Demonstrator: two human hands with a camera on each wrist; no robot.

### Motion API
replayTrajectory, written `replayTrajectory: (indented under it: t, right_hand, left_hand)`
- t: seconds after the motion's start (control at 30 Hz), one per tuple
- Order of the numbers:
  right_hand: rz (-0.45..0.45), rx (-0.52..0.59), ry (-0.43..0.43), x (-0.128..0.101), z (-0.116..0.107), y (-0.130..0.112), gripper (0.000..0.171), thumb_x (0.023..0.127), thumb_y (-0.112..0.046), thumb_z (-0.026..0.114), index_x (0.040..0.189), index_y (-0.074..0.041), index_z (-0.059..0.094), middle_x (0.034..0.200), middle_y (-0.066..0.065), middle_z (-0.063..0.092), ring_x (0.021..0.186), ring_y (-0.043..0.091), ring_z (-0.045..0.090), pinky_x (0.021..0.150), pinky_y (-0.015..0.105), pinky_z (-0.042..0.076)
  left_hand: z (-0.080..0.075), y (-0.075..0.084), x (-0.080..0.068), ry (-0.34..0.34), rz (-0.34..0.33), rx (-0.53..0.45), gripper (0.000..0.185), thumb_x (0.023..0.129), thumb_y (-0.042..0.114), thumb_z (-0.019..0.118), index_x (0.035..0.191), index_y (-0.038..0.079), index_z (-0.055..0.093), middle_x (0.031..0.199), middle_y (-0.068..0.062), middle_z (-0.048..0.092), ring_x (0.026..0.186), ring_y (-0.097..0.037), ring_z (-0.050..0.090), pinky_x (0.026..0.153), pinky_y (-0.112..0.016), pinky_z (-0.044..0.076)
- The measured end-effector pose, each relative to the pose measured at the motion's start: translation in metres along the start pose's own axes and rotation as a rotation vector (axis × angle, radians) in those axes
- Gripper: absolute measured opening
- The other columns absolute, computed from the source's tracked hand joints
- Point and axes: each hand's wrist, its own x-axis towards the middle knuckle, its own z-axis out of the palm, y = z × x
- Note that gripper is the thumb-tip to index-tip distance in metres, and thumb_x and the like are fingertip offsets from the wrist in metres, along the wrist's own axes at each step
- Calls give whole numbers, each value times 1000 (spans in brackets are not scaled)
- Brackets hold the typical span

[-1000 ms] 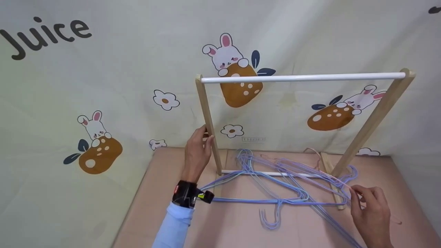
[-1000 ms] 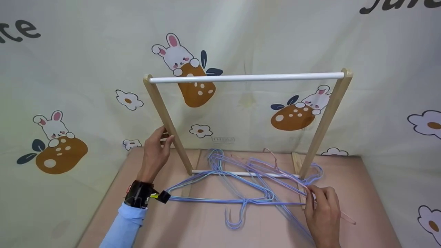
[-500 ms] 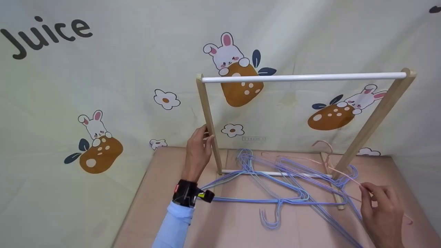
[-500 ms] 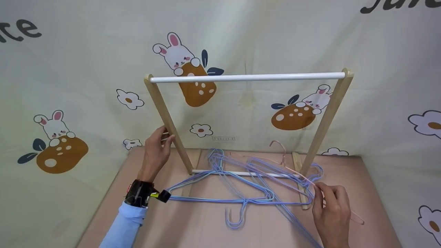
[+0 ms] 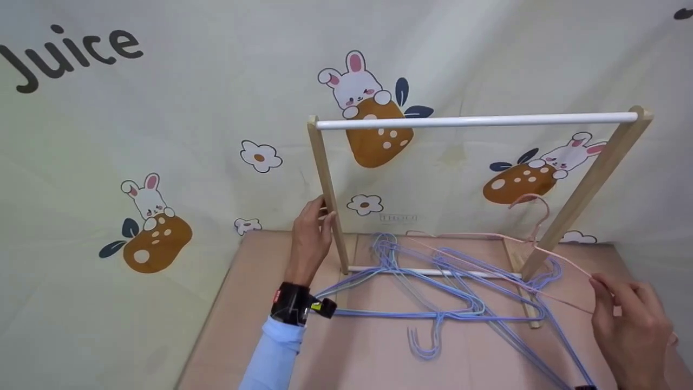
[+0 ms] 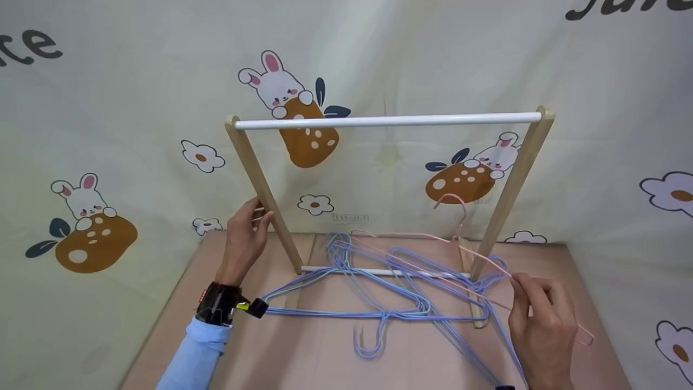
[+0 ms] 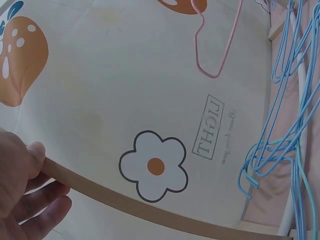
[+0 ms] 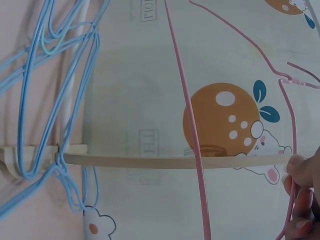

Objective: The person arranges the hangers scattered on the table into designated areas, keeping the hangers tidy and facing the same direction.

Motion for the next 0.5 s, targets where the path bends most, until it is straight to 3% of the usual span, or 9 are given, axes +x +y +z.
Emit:
replayTrajectory:
  t: [0.27,0.5]
  right_hand:
    - [41,-56,-2,12,-11,-8,22,94,-8,53,105,7,64,96,22,50,82,33,49,69,28,31]
    - [82,-165,0,27,-27,-10,29,99,-15,46,109,7,63,103,23,52,85,38,51,68,44,38]
  left_hand:
    - [0,-1,0,-4,5,-10,36,94,7,55,129,1,50,111,-10,57,99,-14,58,77,-18,50]
    - [0,-2,0,5,22,-4,36,94,10,55,128,-1,51,109,-10,58,97,-15,59,76,-19,51]
